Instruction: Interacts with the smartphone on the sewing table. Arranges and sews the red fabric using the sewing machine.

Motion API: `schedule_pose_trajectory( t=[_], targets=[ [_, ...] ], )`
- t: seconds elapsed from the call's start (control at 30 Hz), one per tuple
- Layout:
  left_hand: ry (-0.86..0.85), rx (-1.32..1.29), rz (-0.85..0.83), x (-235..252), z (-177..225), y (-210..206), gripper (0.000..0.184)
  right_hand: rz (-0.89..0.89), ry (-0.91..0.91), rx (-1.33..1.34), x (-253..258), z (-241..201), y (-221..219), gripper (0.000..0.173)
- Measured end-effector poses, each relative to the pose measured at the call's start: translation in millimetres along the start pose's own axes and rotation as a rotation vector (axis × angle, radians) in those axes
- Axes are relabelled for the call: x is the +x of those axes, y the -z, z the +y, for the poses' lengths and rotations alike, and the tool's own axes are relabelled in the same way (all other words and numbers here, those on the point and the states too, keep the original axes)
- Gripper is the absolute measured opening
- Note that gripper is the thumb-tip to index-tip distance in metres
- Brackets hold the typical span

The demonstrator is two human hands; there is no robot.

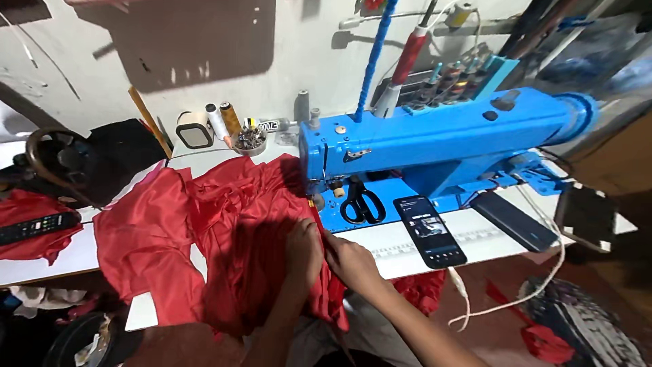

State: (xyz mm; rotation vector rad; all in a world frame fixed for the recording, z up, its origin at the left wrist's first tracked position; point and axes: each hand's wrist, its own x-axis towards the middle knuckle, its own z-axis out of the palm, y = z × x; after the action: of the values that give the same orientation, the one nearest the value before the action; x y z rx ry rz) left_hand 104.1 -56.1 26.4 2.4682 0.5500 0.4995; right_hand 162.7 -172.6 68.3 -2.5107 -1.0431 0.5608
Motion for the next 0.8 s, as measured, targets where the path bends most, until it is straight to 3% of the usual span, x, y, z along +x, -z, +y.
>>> schedule_pose_trajectory(
  t=[0.1, 0.23, 0.5, 0.8],
  targets=[
    [-0.131, 0.053, 0.021, -4.0, -20.3, -1.8, 0.033, 0.284, 0.106, -0.08, -9.4, 12.1, -18.6, 0.041],
    [-0.223, 0.086, -0.079, 5.9, -36.1, 12.4, 0.037, 0.428, 0.168, -0.11, -11.1, 18.8, -24.7, 0.034],
    [-0.41, 0.11, -0.027, 9.4, -44.3, 9.0, 0.041, 0.469, 0.292, -0.146, -3.6, 20.9, -33.6, 0.029],
    [-0.329, 0.232, -0.119, 13.3, -36.8, 9.3, 0.05, 0.475, 0.288, -0.214, -1.8, 23.9, -34.6, 0.03]
  ],
)
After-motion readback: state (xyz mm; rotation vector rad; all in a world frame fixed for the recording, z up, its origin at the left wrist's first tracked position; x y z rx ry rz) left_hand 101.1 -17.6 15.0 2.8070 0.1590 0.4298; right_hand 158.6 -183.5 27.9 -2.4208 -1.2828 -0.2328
